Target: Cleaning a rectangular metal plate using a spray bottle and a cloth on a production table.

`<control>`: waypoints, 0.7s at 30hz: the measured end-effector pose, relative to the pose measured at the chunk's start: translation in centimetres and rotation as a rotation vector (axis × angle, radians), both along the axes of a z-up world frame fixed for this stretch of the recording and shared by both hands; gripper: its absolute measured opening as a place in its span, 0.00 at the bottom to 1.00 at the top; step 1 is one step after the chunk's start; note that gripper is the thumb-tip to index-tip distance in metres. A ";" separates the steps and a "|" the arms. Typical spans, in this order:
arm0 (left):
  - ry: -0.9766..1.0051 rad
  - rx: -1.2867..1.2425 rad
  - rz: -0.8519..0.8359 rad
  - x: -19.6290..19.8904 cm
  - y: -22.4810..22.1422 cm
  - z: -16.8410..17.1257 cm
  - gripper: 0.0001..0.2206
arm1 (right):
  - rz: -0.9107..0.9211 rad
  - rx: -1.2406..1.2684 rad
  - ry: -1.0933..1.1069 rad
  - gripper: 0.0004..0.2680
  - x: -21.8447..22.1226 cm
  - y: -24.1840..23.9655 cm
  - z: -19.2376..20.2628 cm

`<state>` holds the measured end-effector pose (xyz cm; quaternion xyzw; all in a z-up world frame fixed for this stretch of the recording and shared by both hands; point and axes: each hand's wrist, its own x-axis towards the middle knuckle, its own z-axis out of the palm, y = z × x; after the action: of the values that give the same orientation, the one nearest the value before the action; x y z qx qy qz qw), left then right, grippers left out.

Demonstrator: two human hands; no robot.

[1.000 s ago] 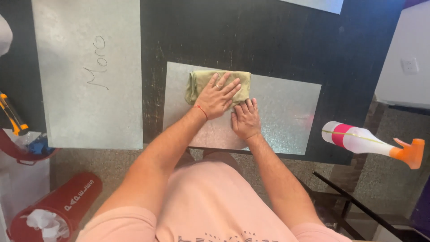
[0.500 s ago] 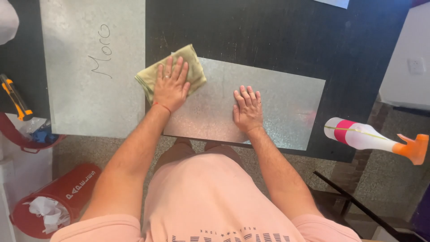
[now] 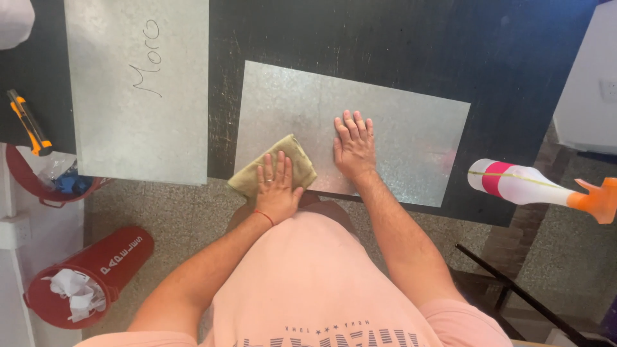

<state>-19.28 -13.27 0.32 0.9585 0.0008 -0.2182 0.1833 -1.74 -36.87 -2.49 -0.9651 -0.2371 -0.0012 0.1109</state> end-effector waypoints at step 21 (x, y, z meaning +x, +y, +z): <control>-0.406 0.117 0.002 12.0 8.4 -2.4 0.34 | -0.173 0.097 0.127 0.44 -5.7 11.1 3.4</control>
<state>-7.28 -4.91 -2.11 0.9918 -0.0227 -0.0198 0.1238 -7.39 -25.74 0.88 -0.9737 -0.1449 0.0390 0.1716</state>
